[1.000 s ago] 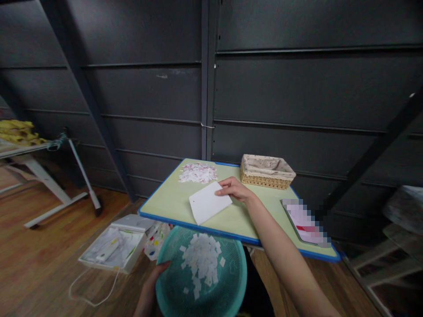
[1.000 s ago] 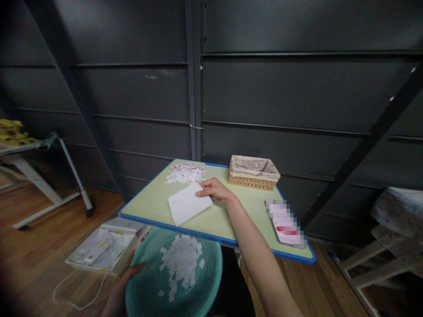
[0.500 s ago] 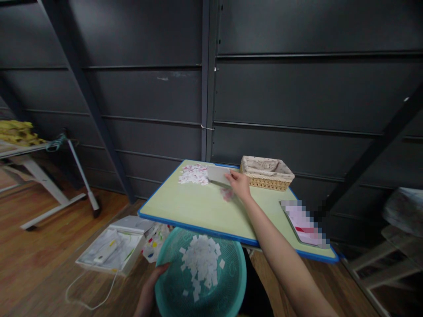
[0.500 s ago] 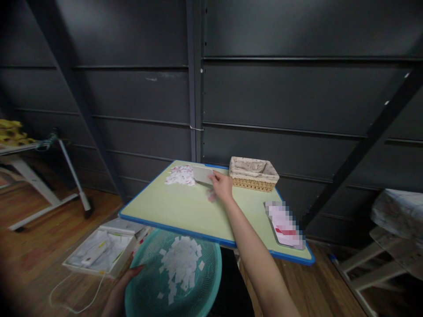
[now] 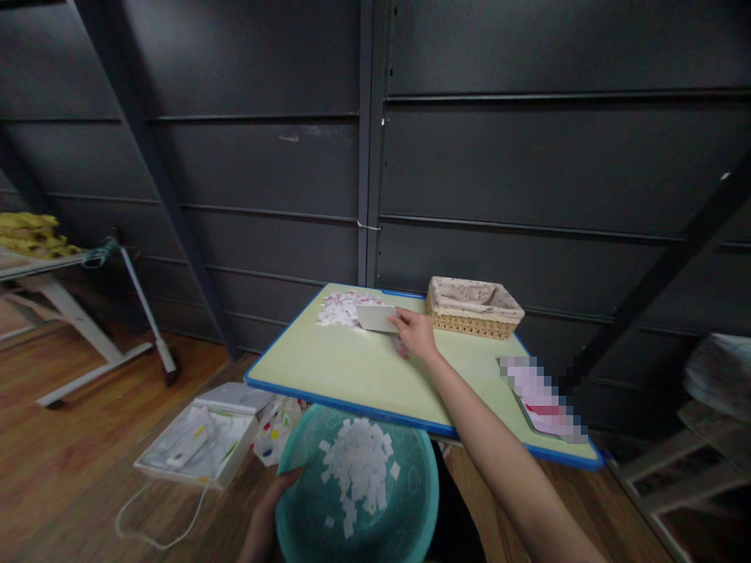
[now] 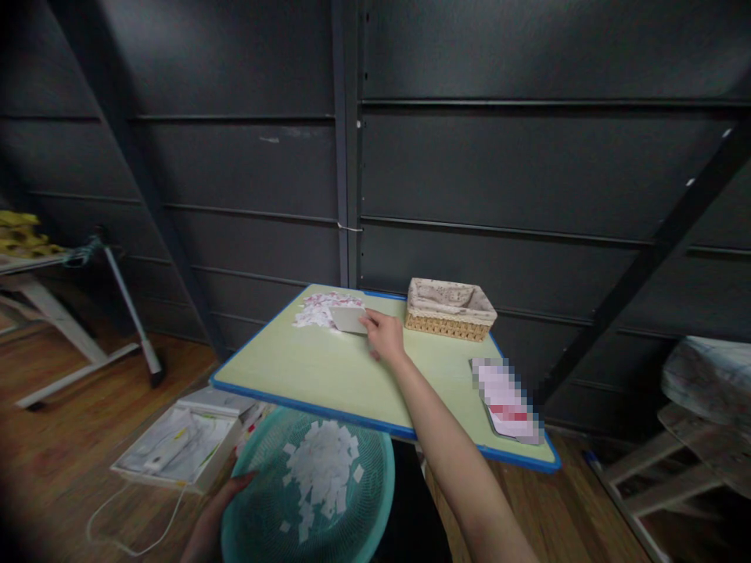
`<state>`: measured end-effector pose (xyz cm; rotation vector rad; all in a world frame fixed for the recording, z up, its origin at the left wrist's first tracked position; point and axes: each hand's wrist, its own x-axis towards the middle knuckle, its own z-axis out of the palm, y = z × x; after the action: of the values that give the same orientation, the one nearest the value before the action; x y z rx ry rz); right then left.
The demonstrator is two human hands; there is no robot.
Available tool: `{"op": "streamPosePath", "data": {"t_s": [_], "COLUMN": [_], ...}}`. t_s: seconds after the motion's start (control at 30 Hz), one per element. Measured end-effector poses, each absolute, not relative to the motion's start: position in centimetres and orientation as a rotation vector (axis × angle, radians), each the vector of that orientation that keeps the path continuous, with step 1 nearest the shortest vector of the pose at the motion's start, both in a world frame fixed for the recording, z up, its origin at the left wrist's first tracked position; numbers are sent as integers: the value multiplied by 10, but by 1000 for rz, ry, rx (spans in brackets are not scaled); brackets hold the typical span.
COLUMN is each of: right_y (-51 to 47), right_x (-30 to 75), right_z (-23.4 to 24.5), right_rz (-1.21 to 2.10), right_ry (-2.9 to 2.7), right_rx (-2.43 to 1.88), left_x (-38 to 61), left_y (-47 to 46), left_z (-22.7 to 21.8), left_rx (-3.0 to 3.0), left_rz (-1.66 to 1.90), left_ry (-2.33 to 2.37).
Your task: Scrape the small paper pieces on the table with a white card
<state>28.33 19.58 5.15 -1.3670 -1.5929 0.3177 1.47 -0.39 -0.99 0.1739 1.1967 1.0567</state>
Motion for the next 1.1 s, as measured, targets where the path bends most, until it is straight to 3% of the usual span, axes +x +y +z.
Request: {"op": "streamPosePath", "data": {"t_s": [0.33, 0.53, 1.1], "right_y": [192, 190, 192], "right_x": [280, 271, 286], "right_z": [56, 53, 60], "right_rz": [311, 474, 341], "right_ry": [-1576, -1631, -1579], "right_rx": [-1365, -1330, -1381], "left_x": [14, 14, 19], "left_y": [-4, -5, -6], "left_z": [-15, -15, 0], "left_rx": [172, 187, 140], "left_rz": [1027, 1035, 1037], "left_ry": [1174, 1172, 1195]}}
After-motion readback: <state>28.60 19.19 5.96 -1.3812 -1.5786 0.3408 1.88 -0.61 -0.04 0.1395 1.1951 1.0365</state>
